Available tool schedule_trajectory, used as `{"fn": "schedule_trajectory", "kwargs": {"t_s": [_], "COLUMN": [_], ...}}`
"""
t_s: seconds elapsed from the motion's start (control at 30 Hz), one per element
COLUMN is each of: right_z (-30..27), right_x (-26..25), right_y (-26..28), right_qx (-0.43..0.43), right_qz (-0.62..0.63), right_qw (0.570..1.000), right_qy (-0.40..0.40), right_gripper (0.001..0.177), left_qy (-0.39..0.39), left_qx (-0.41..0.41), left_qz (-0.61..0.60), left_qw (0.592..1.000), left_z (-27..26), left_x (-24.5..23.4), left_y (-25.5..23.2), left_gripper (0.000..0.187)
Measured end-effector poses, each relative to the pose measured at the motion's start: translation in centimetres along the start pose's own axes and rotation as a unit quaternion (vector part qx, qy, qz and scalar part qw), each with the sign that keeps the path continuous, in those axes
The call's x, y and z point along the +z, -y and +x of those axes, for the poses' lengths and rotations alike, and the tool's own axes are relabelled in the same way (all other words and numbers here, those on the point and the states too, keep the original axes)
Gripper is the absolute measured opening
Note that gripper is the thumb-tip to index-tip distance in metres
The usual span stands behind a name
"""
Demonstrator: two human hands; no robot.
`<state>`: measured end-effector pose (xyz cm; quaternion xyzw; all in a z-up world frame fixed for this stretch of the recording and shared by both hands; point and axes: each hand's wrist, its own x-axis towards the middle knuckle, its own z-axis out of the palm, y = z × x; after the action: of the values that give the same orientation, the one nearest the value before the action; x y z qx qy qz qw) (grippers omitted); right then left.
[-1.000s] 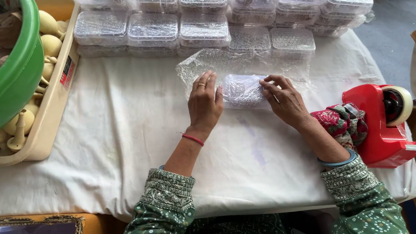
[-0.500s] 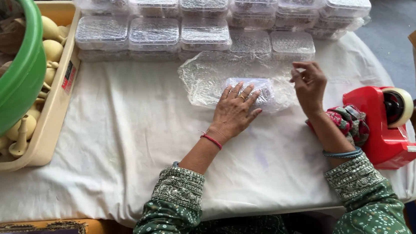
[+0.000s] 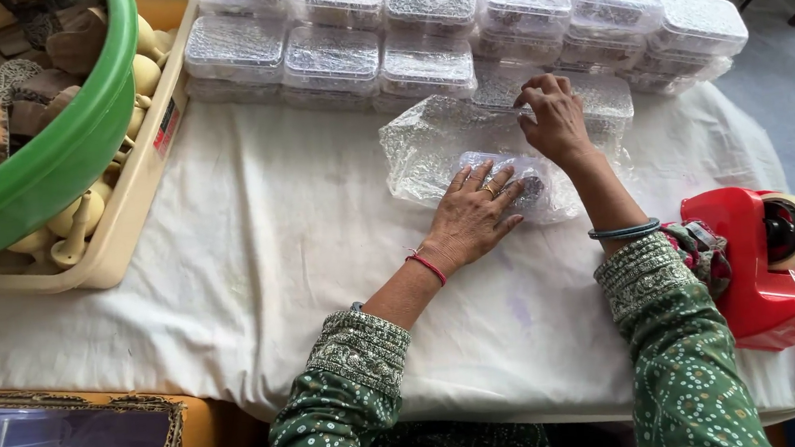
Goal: The person wipes the inside of a small plastic container with a cloth, places two decorative metal objects inside, and closes the lid. They then wrap the container in bubble wrap and secure it with tape from a dispenser.
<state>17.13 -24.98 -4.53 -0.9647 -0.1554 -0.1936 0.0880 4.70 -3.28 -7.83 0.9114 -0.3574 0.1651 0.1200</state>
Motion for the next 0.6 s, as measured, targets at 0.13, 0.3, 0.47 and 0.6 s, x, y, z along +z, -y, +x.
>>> {"fn": "schedule_trajectory", "kwargs": {"t_s": [0.13, 0.3, 0.47, 0.6], "right_z": [-0.4, -3.3, -8.5, -10.4], "right_x": [-1.0, -2.7, -3.2, -3.4], "right_y": [-0.8, 0.1, 4.2, 5.8], "right_qx": [-0.038, -0.082, -0.128, -0.108], "right_qz": [-0.004, 0.157, 0.097, 0.199], "right_qw": [0.999, 0.984, 0.987, 0.971], "right_qy": [-0.011, -0.006, -0.008, -0.071], "right_gripper": [0.014, 0.006, 0.011, 0.012], "left_qy": [0.031, 0.039, 0.016, -0.032], "left_qx": [-0.004, -0.006, -0.011, 0.005], "left_qz": [-0.006, -0.005, -0.022, 0.029], "left_qw": [0.999, 0.999, 1.0, 0.999], "left_z": [0.0, 0.2, 0.1, -0.1], "left_x": [-0.5, -0.7, 1.7, 3.7], "left_y": [-0.2, -0.4, -0.1, 0.4], "left_gripper": [0.061, 0.06, 0.059, 0.051]}}
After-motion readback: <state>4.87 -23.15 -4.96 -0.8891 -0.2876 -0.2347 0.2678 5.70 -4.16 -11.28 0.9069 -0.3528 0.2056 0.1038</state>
